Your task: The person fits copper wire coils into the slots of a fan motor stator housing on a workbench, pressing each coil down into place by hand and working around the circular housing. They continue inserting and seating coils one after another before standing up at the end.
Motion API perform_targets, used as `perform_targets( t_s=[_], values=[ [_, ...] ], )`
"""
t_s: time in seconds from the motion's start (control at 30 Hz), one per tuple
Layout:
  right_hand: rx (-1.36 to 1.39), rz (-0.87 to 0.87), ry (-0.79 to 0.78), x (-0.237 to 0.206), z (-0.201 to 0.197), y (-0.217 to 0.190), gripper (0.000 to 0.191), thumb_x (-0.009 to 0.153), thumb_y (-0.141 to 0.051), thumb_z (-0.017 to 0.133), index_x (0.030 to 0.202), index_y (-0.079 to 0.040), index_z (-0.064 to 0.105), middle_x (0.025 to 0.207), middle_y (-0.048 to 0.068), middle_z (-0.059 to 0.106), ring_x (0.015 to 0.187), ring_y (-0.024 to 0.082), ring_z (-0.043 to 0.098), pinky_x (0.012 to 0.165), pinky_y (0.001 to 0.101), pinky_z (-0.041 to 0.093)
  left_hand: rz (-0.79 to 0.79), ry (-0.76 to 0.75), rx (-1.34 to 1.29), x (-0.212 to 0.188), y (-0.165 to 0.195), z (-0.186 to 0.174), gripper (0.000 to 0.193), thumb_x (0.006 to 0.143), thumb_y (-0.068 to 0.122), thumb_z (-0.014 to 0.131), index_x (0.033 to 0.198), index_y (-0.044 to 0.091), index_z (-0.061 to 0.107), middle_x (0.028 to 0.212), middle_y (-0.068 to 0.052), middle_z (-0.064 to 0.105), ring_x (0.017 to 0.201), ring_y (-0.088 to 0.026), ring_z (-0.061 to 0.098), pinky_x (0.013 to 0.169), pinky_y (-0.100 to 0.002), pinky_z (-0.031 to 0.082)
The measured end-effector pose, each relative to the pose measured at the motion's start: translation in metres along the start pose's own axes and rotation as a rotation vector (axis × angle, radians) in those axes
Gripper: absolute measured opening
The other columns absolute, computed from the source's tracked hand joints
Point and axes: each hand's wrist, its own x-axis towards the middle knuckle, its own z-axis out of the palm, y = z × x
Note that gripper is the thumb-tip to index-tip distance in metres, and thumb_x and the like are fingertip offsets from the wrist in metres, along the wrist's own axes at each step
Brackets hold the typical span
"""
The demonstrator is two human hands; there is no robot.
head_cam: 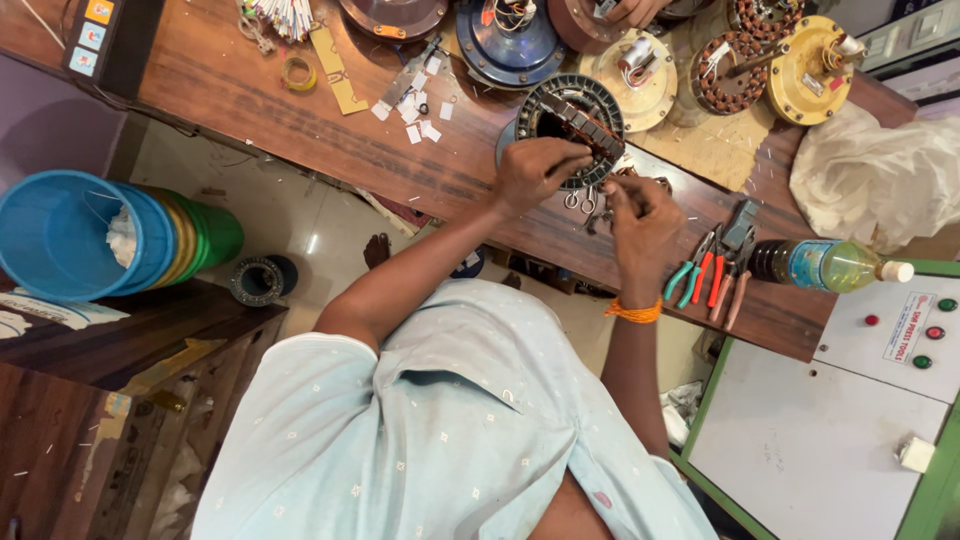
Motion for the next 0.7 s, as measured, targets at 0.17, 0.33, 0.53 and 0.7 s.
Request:
perform_targets(
  t_s=[0.17,0.33,0.53,0.7],
  values=[
    [-0.213,-0.153,-0.037,0.042,-0.001,-0.009,0.012,0.093,-0.011,0.084,0.097,-0.001,0.079,0.060,0.005,0.051,0.053,0.010,0.038,0.049,0.0313,0.028,-0.450,0.118,-0.291,-0.016,0.007,0.017,0.010,0.093,0.013,0.077,0.098,0.005,0.077,0.077,0.003,0.069,0.065,-0.003,0.053,0.056,-0.024,0.040],
    [-0.075,-0.152,-0.143,0.088,0.024,-0.008,0.010,0.094,-0.010,0.080,0.098,0.000,0.078,0.068,-0.006,0.065,0.056,0.002,0.051,0.051,0.0246,0.038,-0.694,0.191,-0.441,-0.018,-0.003,0.029,0.010,0.095,0.014,0.077,0.093,0.004,0.076,0.068,0.009,0.049,0.062,-0.002,0.039,0.055,-0.023,0.030],
    [0.100,0.018,-0.181,0.099,0.028,0.007,0.009,0.094,-0.010,0.080,0.099,-0.003,0.079,0.065,-0.005,0.056,0.057,0.002,0.043,0.052,0.0230,0.030,-0.746,0.233,-0.471,-0.013,-0.007,0.035,0.011,0.093,0.013,0.074,0.087,0.005,0.071,0.066,0.009,0.056,0.060,-0.001,0.046,0.053,-0.023,0.035],
    [0.114,0.022,-0.085,0.079,0.011,0.019,0.009,0.093,-0.009,0.081,0.097,-0.002,0.077,0.070,-0.008,0.060,0.060,0.004,0.042,0.054,0.0239,0.029,-0.748,0.188,-0.303,-0.004,-0.004,0.033,0.014,0.091,0.012,0.076,0.082,0.004,0.069,0.063,0.007,0.050,0.058,-0.003,0.040,0.051,-0.026,0.032]
  ],
)
